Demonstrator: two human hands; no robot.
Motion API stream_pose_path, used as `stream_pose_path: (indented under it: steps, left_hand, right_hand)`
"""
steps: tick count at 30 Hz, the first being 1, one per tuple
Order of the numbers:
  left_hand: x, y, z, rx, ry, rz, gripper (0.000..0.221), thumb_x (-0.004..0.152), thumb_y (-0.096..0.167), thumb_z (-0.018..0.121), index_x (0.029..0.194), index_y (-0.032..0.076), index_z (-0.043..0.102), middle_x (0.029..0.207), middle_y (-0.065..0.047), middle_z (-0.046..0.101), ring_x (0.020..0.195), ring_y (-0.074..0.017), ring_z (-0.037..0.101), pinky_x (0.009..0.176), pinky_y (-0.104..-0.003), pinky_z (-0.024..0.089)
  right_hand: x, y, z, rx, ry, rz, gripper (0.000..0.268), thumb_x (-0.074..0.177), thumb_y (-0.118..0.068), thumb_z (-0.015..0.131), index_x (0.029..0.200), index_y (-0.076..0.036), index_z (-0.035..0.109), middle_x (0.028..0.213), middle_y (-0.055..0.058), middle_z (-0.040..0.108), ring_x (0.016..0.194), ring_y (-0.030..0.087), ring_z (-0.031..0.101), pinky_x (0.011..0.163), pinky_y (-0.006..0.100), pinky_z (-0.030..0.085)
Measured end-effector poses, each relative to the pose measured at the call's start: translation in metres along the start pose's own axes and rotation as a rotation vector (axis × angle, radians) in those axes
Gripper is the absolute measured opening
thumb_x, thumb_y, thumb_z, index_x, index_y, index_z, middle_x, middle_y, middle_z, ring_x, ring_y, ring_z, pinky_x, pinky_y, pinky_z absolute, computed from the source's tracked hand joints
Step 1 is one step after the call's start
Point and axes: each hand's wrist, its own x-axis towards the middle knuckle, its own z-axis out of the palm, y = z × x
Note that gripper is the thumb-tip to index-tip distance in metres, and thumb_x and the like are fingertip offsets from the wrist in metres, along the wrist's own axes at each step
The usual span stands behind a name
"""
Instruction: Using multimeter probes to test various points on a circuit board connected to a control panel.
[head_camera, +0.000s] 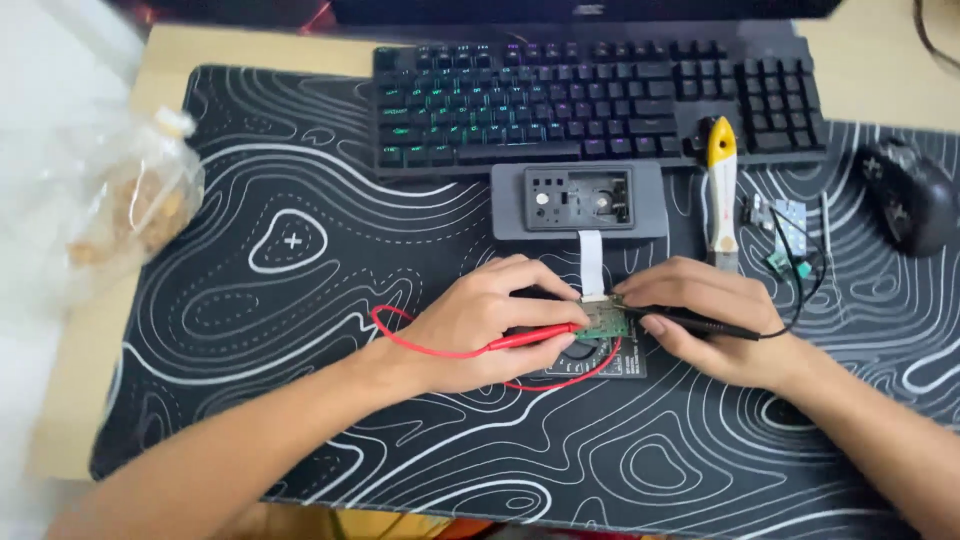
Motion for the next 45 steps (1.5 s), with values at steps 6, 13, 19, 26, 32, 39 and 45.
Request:
stream_pose_path:
  steps: [6, 13, 19, 26, 32, 39, 45]
  left_hand:
    - [-0.001, -0.011, 0.001, -0.022, 0.02, 0.053, 0.02, 0.11, 0.017, 0.078, 0.128, 0.013, 0.084, 0.126, -0.004, 0.077, 0.107, -0.0237, 0.072, 0.102, -0.042, 0.056]
    - [-0.003, -0.006, 0.005, -0.03, 0.038, -0.013, 0.024, 0.11, 0.025, 0.076, 0.126, 0.012, 0.087, 0.122, -0.013, 0.079, 0.117, -0.0336, 0.078, 0.104, -0.046, 0.061]
    - [-0.003, -0.007, 0.002, -0.044, 0.013, -0.024, 0.024, 0.11, 0.026, 0.075, 0.125, 0.011, 0.087, 0.121, -0.013, 0.08, 0.117, -0.0302, 0.078, 0.107, -0.044, 0.061]
    - [0.002, -0.005, -0.001, -0.062, 0.005, -0.029, 0.024, 0.109, 0.025, 0.076, 0.124, 0.009, 0.087, 0.12, -0.013, 0.08, 0.117, -0.0316, 0.078, 0.107, -0.045, 0.062]
    - [0.002, -0.005, 0.0, -0.053, -0.001, -0.026, 0.024, 0.11, 0.025, 0.076, 0.124, 0.01, 0.087, 0.12, -0.011, 0.08, 0.118, -0.0305, 0.078, 0.105, -0.043, 0.062]
    - [0.004, -0.007, -0.004, -0.051, -0.023, -0.014, 0.023, 0.109, 0.022, 0.076, 0.124, 0.01, 0.087, 0.119, -0.012, 0.08, 0.117, -0.0306, 0.079, 0.103, -0.042, 0.063]
    - [0.004, -0.005, -0.001, -0.029, -0.006, -0.015, 0.022, 0.109, 0.024, 0.077, 0.124, 0.011, 0.088, 0.119, -0.011, 0.08, 0.115, -0.0285, 0.079, 0.103, -0.041, 0.062]
  right_hand:
    - [-0.004, 0.003, -0.001, -0.039, -0.026, 0.073, 0.022, 0.11, -0.011, 0.064, 0.116, 0.007, 0.076, 0.12, 0.024, 0.083, 0.112, 0.036, 0.085, 0.103, 0.04, 0.069]
    - [-0.007, 0.007, 0.005, 0.051, 0.067, 0.121, 0.022, 0.104, -0.015, 0.075, 0.115, 0.001, 0.086, 0.111, 0.021, 0.087, 0.099, 0.037, 0.088, 0.081, 0.043, 0.068]
    - [-0.006, 0.006, 0.004, 0.026, 0.057, 0.101, 0.021, 0.105, -0.013, 0.074, 0.117, 0.001, 0.085, 0.113, 0.021, 0.087, 0.105, 0.039, 0.088, 0.086, 0.043, 0.068]
    - [-0.005, 0.005, 0.003, 0.048, 0.078, 0.104, 0.02, 0.105, -0.012, 0.075, 0.113, 0.003, 0.086, 0.11, 0.022, 0.087, 0.104, 0.04, 0.089, 0.085, 0.046, 0.069]
    - [-0.002, 0.001, 0.004, 0.02, 0.07, 0.094, 0.02, 0.106, -0.01, 0.073, 0.114, 0.004, 0.085, 0.109, 0.024, 0.086, 0.102, 0.042, 0.088, 0.082, 0.046, 0.07]
    - [0.001, 0.001, 0.005, 0.023, 0.086, 0.085, 0.02, 0.106, -0.011, 0.073, 0.114, 0.003, 0.085, 0.108, 0.023, 0.087, 0.1, 0.04, 0.088, 0.081, 0.044, 0.069]
    - [0.001, 0.001, 0.006, 0.016, 0.091, 0.071, 0.018, 0.105, -0.009, 0.074, 0.112, 0.004, 0.085, 0.107, 0.024, 0.086, 0.095, 0.04, 0.087, 0.077, 0.044, 0.069]
